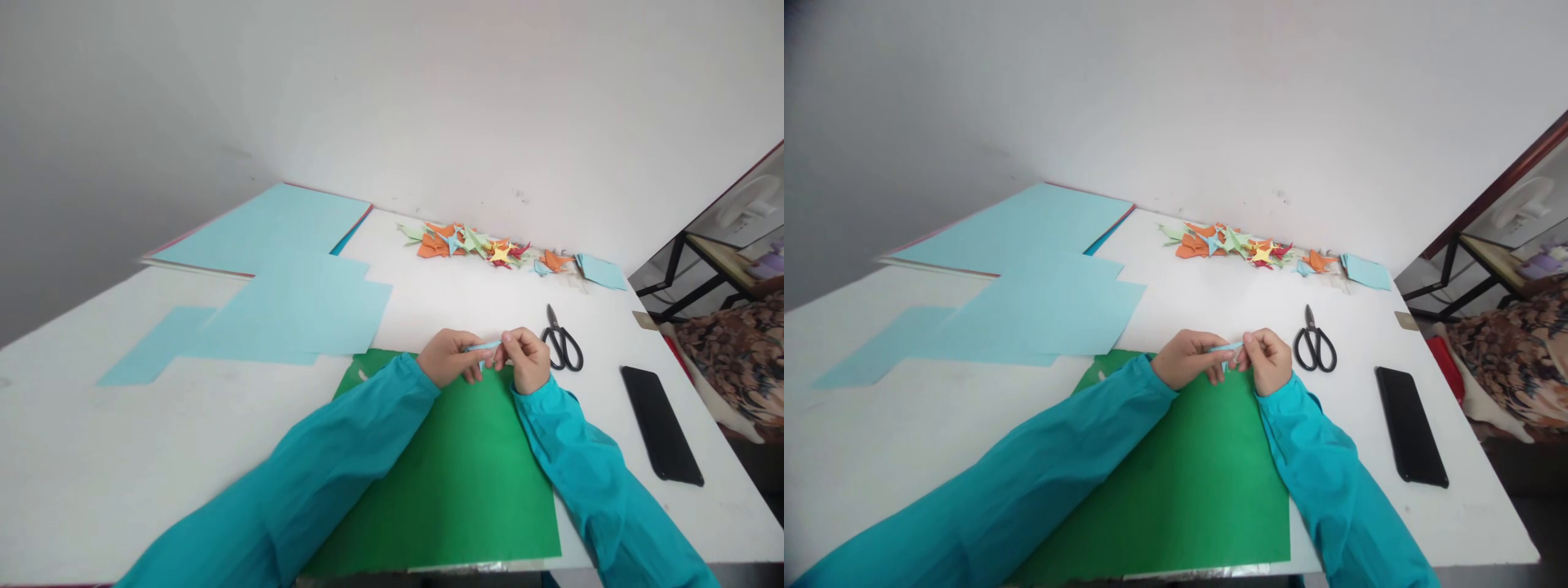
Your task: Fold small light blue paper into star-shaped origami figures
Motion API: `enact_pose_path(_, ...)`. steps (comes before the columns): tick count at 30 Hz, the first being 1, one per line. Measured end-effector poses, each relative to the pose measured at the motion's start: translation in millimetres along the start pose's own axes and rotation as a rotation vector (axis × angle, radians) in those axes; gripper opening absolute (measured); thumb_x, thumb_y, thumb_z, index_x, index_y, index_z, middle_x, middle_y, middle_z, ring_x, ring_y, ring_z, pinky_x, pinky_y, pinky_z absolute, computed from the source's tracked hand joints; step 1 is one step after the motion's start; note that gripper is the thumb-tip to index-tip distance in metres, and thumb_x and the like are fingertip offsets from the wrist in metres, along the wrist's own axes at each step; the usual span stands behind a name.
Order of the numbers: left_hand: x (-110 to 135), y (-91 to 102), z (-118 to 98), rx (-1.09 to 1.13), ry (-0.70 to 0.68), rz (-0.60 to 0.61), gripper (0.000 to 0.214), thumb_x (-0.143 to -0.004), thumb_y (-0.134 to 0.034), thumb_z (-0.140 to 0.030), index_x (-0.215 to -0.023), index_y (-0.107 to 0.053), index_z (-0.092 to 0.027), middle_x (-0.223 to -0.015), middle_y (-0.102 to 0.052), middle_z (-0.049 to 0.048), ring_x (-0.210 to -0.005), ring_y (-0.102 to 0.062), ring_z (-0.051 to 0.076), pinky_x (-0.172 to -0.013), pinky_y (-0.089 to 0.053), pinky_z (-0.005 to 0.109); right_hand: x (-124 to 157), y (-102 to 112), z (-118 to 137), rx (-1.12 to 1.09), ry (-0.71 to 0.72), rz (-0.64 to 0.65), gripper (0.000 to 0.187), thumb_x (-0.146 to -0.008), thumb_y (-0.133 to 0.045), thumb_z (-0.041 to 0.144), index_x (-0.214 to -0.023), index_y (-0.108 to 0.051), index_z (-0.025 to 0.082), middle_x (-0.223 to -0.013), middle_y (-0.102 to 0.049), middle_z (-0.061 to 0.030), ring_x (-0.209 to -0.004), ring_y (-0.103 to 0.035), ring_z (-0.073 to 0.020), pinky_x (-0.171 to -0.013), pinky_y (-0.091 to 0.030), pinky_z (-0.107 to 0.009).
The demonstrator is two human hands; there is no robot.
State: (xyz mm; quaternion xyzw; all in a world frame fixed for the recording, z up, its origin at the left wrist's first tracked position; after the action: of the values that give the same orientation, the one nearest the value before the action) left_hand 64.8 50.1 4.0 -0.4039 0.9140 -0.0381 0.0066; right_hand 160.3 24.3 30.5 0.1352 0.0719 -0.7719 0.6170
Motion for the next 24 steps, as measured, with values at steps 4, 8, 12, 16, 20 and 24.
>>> enact_pose_path(4, 0, -3.2, -1, -0.002, 0.017, 0.052, 0.028, -0.066, -0.063, -0.037, -0.062, -0.059, -0.009, -0.045, -0.058, 0.0011, -0.04, -0.056, 0.011, -0.038, -0.046, 0.019, 1, -11, -8, -0.021, -0.071, 0.094, 0.025, -0.069, -0.064, 0.041, -0.068, -0.054, 0.017, -0.046, -0.058, 0.0022, -0.038, -0.052, -0.0106, -0.039, -0.042, -0.023)
enact_pose_path(8, 1, -5.6, 1, 0.0, 0.039, 0.102, 0.029, -0.067, -0.062, -0.037, -0.063, -0.06, -0.008, -0.046, -0.059, 0.0021, -0.039, -0.057, 0.011, -0.037, -0.046, 0.019, 4, -16, -9, -0.008, -0.093, 0.132, 0.022, -0.068, -0.066, 0.035, -0.065, -0.054, 0.017, -0.046, -0.059, 0.0014, -0.035, -0.05, -0.0088, -0.035, -0.038, -0.02)
enact_pose_path(12, 2, -10.7, 6, -0.001, 0.078, 0.172, 0.03, -0.066, -0.063, -0.037, -0.061, -0.06, -0.008, -0.045, -0.059, 0.002, -0.038, -0.056, 0.011, -0.036, -0.045, 0.018, 7, -22, -13, -0.018, -0.141, 0.213, 0.023, -0.069, -0.064, 0.036, -0.064, -0.054, 0.016, -0.043, -0.057, 0.0027, -0.034, -0.049, -0.0083, -0.034, -0.037, -0.019)
enact_pose_path(16, 3, -10.1, 9, 0.007, 0.109, 0.172, 0.029, -0.064, -0.064, -0.036, -0.06, -0.06, -0.008, -0.046, -0.059, 0.0022, -0.037, -0.056, 0.011, -0.035, -0.044, 0.018, 7, -22, -21, -0.014, -0.185, 0.239, 0.026, -0.07, -0.063, 0.039, -0.062, -0.054, 0.016, -0.042, -0.056, 0.0026, -0.033, -0.048, -0.0079, -0.034, -0.037, -0.019)
enact_pose_path(20, 1, -4.0, 8, 0.031, 0.111, 0.117, 0.03, -0.062, -0.067, -0.036, -0.062, -0.06, -0.007, -0.05, -0.059, 0.0031, -0.04, -0.057, 0.012, -0.036, -0.046, 0.02, 4, -22, -21, -0.052, -0.174, 0.215, 0.027, -0.07, -0.063, 0.04, -0.063, -0.055, 0.015, -0.044, -0.058, 0.0014, -0.035, -0.049, -0.0083, -0.035, -0.039, -0.02)
enact_pose_path(24, 0, -0.3, 7, 0.122, 0.104, 0.098, 0.033, -0.061, -0.067, -0.039, -0.068, -0.058, -0.008, -0.056, -0.061, 0.0033, -0.043, -0.057, 0.012, -0.037, -0.047, 0.021, 1, -19, -21, -0.08, -0.17, 0.177, 0.027, -0.071, -0.062, 0.041, -0.065, -0.056, 0.016, -0.046, -0.059, 0.0012, -0.036, -0.051, -0.0093, -0.036, -0.042, -0.021)
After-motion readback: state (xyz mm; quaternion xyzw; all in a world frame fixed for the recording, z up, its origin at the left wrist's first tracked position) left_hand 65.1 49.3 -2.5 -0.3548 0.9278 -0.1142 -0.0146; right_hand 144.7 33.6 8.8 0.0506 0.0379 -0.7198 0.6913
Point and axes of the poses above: each hand's wrist, its own x-axis away from the middle knuckle, its own y-axis out of the back of the hand, z = x × y, the point moved 10 cm from there along -x, towards the middle knuckle
